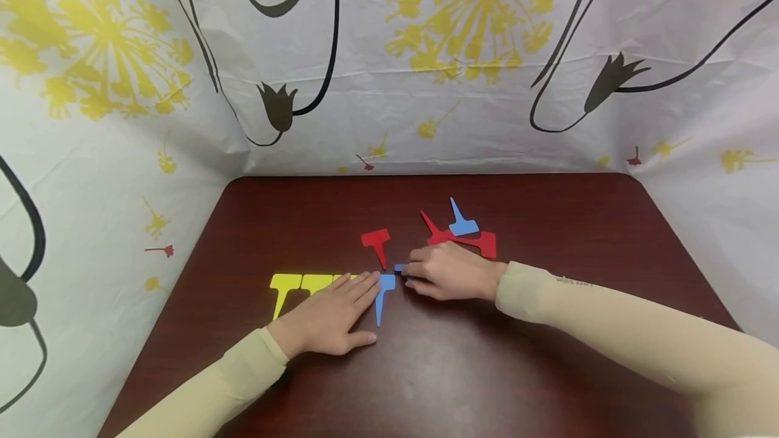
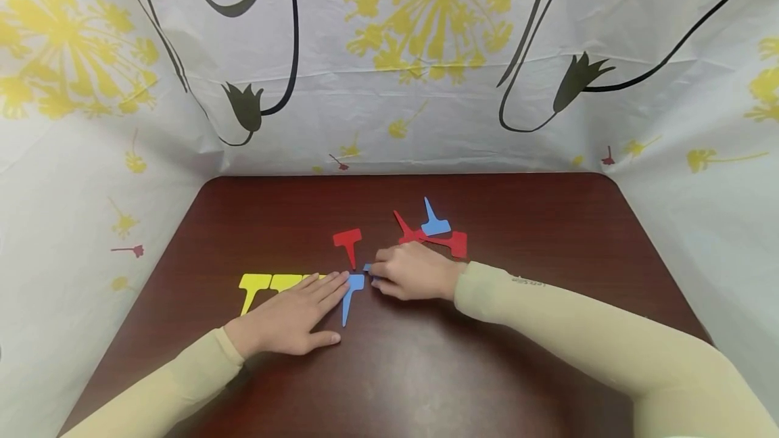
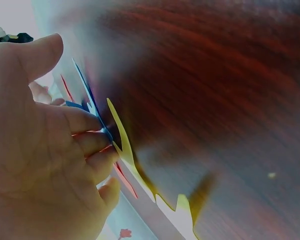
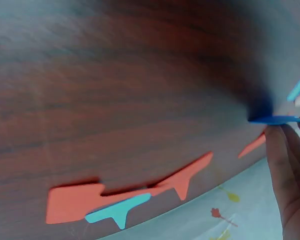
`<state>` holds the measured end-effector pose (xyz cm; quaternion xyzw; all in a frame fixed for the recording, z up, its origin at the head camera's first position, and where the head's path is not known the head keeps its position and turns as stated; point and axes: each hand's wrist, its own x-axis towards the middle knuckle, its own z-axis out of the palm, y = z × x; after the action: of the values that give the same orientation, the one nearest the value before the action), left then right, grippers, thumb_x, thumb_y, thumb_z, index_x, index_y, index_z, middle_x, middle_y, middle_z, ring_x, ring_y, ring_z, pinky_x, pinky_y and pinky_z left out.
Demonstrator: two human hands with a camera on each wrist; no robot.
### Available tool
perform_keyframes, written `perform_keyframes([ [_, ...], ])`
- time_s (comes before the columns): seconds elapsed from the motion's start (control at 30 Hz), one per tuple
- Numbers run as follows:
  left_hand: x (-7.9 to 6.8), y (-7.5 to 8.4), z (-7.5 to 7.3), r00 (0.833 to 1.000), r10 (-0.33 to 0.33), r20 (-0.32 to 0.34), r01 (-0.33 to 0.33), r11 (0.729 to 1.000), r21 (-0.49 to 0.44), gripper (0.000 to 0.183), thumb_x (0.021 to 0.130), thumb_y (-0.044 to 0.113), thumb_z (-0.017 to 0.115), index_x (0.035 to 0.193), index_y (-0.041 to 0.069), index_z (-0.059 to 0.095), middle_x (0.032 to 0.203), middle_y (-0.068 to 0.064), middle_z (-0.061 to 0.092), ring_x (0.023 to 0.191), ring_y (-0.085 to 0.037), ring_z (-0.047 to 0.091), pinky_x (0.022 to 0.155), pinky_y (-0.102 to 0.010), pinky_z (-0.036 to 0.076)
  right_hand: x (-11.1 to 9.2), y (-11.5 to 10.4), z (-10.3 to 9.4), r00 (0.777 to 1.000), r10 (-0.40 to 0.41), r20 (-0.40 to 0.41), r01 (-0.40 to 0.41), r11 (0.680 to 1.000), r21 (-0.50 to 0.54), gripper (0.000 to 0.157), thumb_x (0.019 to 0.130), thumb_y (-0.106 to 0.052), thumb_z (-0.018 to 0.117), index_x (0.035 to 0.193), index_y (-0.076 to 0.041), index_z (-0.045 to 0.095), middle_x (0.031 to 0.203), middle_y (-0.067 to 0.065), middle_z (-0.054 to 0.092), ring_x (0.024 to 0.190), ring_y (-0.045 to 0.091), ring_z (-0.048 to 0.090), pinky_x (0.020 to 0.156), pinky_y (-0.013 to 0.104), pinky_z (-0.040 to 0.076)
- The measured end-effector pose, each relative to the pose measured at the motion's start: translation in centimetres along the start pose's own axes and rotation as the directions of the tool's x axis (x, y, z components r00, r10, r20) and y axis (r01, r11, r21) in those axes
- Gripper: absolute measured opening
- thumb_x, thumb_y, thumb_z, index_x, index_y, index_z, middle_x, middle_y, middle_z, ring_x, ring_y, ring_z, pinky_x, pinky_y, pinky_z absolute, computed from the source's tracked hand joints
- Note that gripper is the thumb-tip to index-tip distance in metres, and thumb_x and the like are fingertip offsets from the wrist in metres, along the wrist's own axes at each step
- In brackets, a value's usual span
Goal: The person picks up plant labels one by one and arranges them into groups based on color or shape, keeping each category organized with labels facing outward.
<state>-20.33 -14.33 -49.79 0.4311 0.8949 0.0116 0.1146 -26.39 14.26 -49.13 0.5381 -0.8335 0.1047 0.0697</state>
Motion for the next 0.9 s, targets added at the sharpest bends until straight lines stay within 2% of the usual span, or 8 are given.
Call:
perform_keyframes([
  [0.17, 0.0, 0.0, 0.0, 1.000, 0.001, -0.005, -0.001, 1.000, 0.011, 0.087, 0.098, 0.063, 0.046, 0.160, 0.007, 0.023, 0.166, -0.011, 0.019, 0.152, -0.028, 0.018, 0.121, -0.050, 0.016, -1.0, -0.8, 0.6, 0.998, -0.060, 0.004, 0.060, 0.996, -0.065, 0.029, 0.091, -0.028, 0.071, 0.115, -0.013, 0.075, 0.104, -0.001, 0.069, 0.084, 0.010, 0.061, 0.071, 0.025, 0.056],
  [0.37, 0.0, 0.1, 0.0, 1.000, -0.003, 0.001, 0.003, 1.000, 0.021, 0.089, 0.097, 0.065, 0.045, 0.161, 0.007, 0.022, 0.167, -0.010, 0.018, 0.152, -0.028, 0.018, 0.121, -0.051, 0.014, -1.5, -1.4, 0.8, 0.996, -0.086, 0.038, 0.090, 0.987, -0.131, 0.037, 0.089, -0.028, 0.074, 0.123, -0.015, 0.070, 0.105, -0.001, 0.066, 0.084, 0.010, 0.056, 0.067, 0.023, 0.055],
  [0.5, 0.0, 0.1, 0.1, 1.000, -0.004, 0.001, 0.003, 0.999, 0.033, 0.093, 0.095, 0.069, 0.045, 0.161, 0.008, 0.022, 0.167, -0.010, 0.017, 0.152, -0.027, 0.018, 0.121, -0.050, 0.013, -1.7, -1.6, 0.5, 0.998, -0.038, 0.055, 0.044, 0.992, -0.119, 0.045, 0.087, -0.028, 0.078, 0.128, -0.014, 0.068, 0.110, -0.001, 0.064, 0.089, 0.011, 0.055, 0.068, 0.023, 0.055],
  [0.67, 0.0, 0.2, 0.1, 1.000, -0.005, 0.014, 0.004, 0.998, 0.061, 0.101, 0.090, 0.074, 0.050, 0.161, 0.008, 0.020, 0.167, -0.009, 0.016, 0.153, -0.027, 0.017, 0.122, -0.049, 0.012, -1.8, -1.6, 0.5, 0.995, 0.047, 0.088, -0.038, 0.994, -0.098, 0.040, 0.088, -0.024, 0.078, 0.125, -0.013, 0.070, 0.117, 0.000, 0.066, 0.096, 0.012, 0.059, 0.073, 0.024, 0.057],
  [0.77, -0.1, 0.1, 0.2, 1.000, -0.007, 0.026, 0.005, 0.997, 0.071, 0.105, 0.088, 0.075, 0.053, 0.162, 0.009, 0.019, 0.167, -0.009, 0.015, 0.153, -0.027, 0.016, 0.122, -0.048, 0.011, -1.8, -1.4, 0.9, 0.995, 0.045, 0.087, -0.035, 0.994, -0.108, 0.035, 0.089, -0.021, 0.078, 0.122, -0.012, 0.072, 0.116, 0.000, 0.067, 0.095, 0.012, 0.059, 0.076, 0.024, 0.057],
  [0.9, 0.0, 0.1, 0.2, 1.000, -0.003, 0.021, 0.002, 0.997, 0.078, 0.105, 0.088, 0.075, 0.054, 0.161, 0.008, 0.020, 0.167, -0.009, 0.016, 0.152, -0.028, 0.017, 0.122, -0.049, 0.013, -1.8, -1.2, 1.4, 0.999, 0.028, 0.043, -0.023, 0.993, -0.115, 0.032, 0.087, -0.015, 0.080, 0.119, -0.012, 0.074, 0.113, 0.000, 0.068, 0.093, 0.012, 0.060, 0.078, 0.023, 0.056],
])
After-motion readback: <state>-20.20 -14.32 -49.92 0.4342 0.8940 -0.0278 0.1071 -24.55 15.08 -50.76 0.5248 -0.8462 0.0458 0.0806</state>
